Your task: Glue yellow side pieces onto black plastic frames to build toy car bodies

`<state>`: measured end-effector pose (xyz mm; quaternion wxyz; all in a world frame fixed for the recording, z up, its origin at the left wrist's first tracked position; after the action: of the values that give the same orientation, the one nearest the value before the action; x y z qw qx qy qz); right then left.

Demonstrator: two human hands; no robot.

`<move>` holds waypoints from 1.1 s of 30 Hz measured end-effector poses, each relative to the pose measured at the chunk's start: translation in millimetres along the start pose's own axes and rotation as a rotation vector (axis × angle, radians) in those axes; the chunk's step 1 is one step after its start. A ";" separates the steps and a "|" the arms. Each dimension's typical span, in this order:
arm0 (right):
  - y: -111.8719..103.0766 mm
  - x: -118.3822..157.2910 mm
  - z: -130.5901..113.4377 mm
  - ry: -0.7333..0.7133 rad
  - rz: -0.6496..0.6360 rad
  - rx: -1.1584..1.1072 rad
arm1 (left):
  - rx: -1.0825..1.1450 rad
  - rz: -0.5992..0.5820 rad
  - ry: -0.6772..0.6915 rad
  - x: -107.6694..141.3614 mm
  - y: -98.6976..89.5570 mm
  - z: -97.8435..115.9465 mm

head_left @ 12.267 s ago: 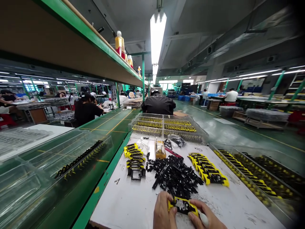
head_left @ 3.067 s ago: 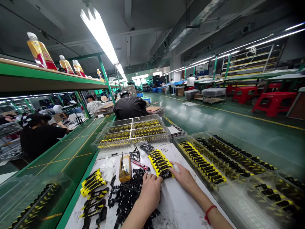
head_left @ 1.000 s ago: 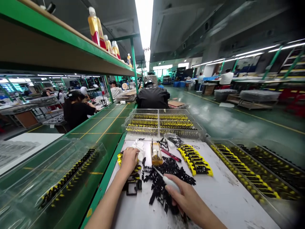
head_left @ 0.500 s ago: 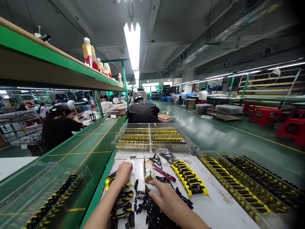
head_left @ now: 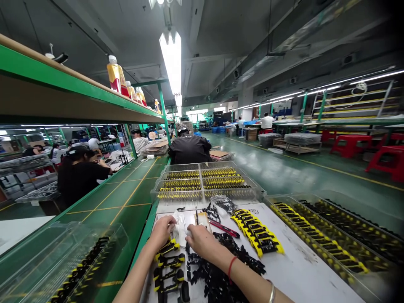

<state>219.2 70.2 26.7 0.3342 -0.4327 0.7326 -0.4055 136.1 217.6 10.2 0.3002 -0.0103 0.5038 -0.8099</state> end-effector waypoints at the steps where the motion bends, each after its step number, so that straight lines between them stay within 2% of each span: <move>1: 1.6 -0.2 -0.6 -0.010 0.003 -0.009 | 0.014 0.000 0.004 -0.1 0.7 1.3; 11: -1.3 5.6 6.1 -0.006 0.046 -0.104 | 0.090 -0.059 0.089 0.1 6.7 18.6; 21: -6.2 15.2 10.9 0.006 0.065 -0.170 | -0.016 -0.043 0.255 7.3 2.7 20.2; 33: -7.1 24.9 3.6 -0.018 0.070 -0.165 | -0.216 -0.023 0.207 8.1 -1.9 32.2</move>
<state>214.8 44.4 27.9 0.3179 -0.4364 0.7753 -0.3278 138.8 188.1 25.2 0.2347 0.0354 0.6159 -0.7512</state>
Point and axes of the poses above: each hand's wrist, its own x-axis away from the middle knuckle, its own y-axis out of the palm, z = x × y, the point moved 5 cm from there along -x, towards the middle knuckle, and after that the axes turned 2 degrees about x, right-handed, at the moved point
